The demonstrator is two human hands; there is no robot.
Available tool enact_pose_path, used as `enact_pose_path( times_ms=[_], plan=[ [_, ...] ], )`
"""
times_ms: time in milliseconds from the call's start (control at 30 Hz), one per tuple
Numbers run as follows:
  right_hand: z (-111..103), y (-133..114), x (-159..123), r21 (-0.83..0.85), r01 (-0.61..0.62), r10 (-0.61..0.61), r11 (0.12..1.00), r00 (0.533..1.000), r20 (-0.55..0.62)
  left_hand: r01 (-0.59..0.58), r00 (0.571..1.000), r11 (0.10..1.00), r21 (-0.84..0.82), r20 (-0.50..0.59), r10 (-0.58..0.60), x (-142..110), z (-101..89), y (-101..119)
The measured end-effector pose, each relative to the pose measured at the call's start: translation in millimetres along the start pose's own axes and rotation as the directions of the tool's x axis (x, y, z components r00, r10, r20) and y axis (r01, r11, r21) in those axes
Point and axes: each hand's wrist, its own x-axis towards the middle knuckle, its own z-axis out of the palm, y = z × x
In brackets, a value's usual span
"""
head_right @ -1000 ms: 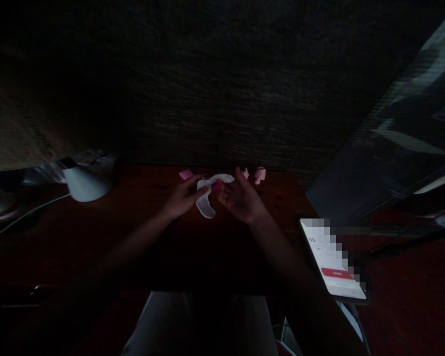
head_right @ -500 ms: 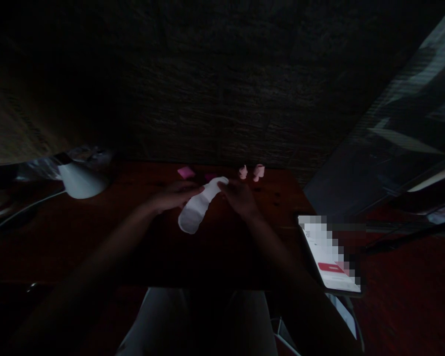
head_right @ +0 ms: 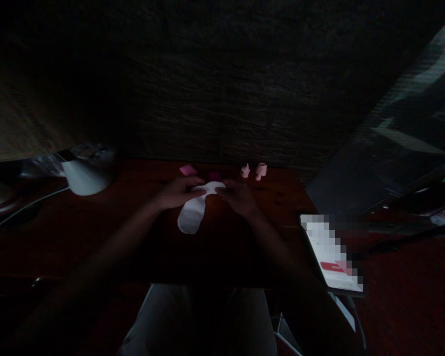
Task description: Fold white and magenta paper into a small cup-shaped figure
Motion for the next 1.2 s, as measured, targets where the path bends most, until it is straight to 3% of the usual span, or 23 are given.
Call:
enact_pose_path(
  times_ms=[133,333,500,633,800,1033,1133,1200],
  plan=[
    [-1,-9,-2,0.058,-0.012,0.013,0.998,1.0,-0.016,0.089,0.995,0.995,-0.043,0.053,-0.086,-1,-1.7,3],
    [2,-16,-1,0.243,-0.047,0.072,0.969,0.993,-0.096,0.275,0.958,0.912,-0.303,0.165,-0.234,-6,-0.6,15],
    [1,-14,-2,0.259,-0.086,0.089,0.962,0.996,0.002,0.327,0.945,0.807,-0.492,0.181,-0.272,-3,10.4,10],
    [-1,-17,-2,0.264,-0.118,0.136,0.957,0.989,-0.049,0.349,0.936,0.769,-0.536,0.164,-0.31,1,14.0,5],
    [0,-16,0,0.291,-0.124,0.151,0.949,0.986,-0.071,0.354,0.933,0.777,-0.521,0.145,-0.328,-1,15.1,7],
    [2,-12,3,0.5,-0.115,0.194,0.858,0.975,-0.108,0.346,0.936,0.799,-0.491,0.126,-0.328,-1,16.1,7],
    [3,-10,3,0.551,-0.09,0.181,0.83,0.977,-0.114,0.261,0.96,0.892,-0.369,0.004,-0.279,0,12.1,6],
    [2,-8,4,0.551,-0.069,0.158,0.832,0.98,-0.117,0.088,0.979,0.983,-0.161,-0.166,-0.115,-1,6.4,8]
  ],
)
